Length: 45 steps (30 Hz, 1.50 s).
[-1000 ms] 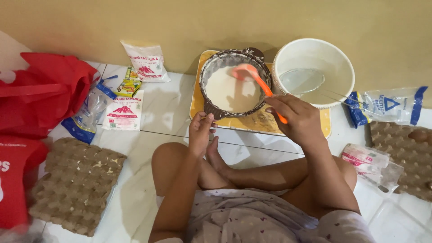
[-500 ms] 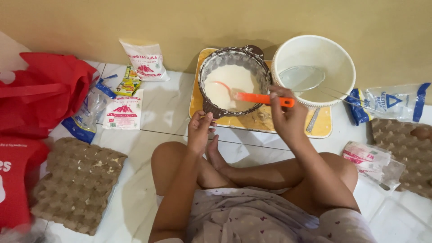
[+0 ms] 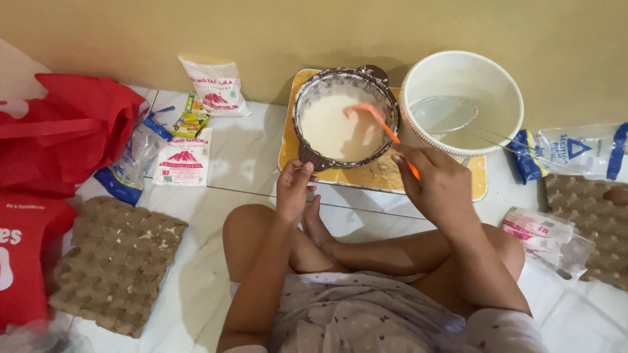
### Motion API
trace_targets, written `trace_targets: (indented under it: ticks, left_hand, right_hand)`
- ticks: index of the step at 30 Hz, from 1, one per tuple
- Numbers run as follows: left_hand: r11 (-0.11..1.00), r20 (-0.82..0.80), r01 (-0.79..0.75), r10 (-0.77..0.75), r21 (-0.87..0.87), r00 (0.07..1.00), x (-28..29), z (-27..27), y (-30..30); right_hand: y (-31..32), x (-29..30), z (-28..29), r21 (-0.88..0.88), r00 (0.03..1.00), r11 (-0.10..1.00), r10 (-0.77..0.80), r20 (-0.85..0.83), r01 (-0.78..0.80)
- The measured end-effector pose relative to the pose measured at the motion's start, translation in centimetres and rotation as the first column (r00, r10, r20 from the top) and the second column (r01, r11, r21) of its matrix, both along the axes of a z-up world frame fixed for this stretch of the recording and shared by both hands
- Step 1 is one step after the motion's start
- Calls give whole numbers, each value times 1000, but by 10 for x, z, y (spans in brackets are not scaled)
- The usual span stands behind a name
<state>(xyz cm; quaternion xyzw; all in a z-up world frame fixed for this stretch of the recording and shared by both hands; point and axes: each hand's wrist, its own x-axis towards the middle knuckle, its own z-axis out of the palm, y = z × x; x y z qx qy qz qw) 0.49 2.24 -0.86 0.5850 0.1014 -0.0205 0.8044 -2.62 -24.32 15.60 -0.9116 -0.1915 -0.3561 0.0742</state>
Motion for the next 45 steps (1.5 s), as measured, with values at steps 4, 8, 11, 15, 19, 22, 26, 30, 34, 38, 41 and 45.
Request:
trace_targets:
  ticks: [4, 8, 11, 15, 19, 22, 26, 30, 34, 38, 41, 45]
  left_hand:
    - [1000, -4, 11, -11, 3, 1000, 1, 2, 1]
    - [1000, -9, 5, -4, 2, 1000, 0, -1, 0]
    - [1000, -4, 2, -2, -1, 1000, 3, -5, 1]
    - [1000, -1, 2, -2, 21, 1000, 1, 0, 1]
    - [999, -8, 5, -5, 35, 1000, -2, 13, -1]
    - [1000, -8, -13, 13, -4, 1000, -3, 14, -3]
    - [1000, -9, -14, 14, -10, 1000, -2, 10, -3]
    - [1000, -7, -3, 3, 6, 1000, 1, 2, -1]
    - [1000, -4, -1, 1, 9, 1000, 1, 2, -2]
    - [1000, -1, -6, 6, 12, 1000, 1, 1, -1]
    - [1000, -3, -10, 10, -1, 1000, 2, -4, -1]
    - [1000, -2, -16, 16, -9, 1000, -1, 6, -2]
  right_hand:
    - [2, -16, 13, 69, 993, 995, 76, -89, -70]
    - [17, -11, 0, 303, 978, 945, 167, -126, -122]
    - [28, 7, -19, 366, 982, 920, 175, -76, -136]
    - [27, 31, -44, 170, 994, 980, 100, 40, -105]
    - [19, 26, -30, 97, 996, 993, 68, 53, -73]
    - [16, 3, -8, -6, 999, 1000, 24, 30, -24]
    - [16, -25, 16, 16, 991, 995, 104, -82, -103]
    - [22, -21, 1, 246, 970, 951, 218, -111, -186]
    - [37, 8, -20, 321, 969, 921, 246, -39, -221]
    - [26, 29, -43, 150, 987, 977, 159, -15, -155]
    - [18, 26, -39, 36, 994, 993, 114, -2, -114]
    - [13, 4, -24, -111, 999, 993, 51, 13, -49]
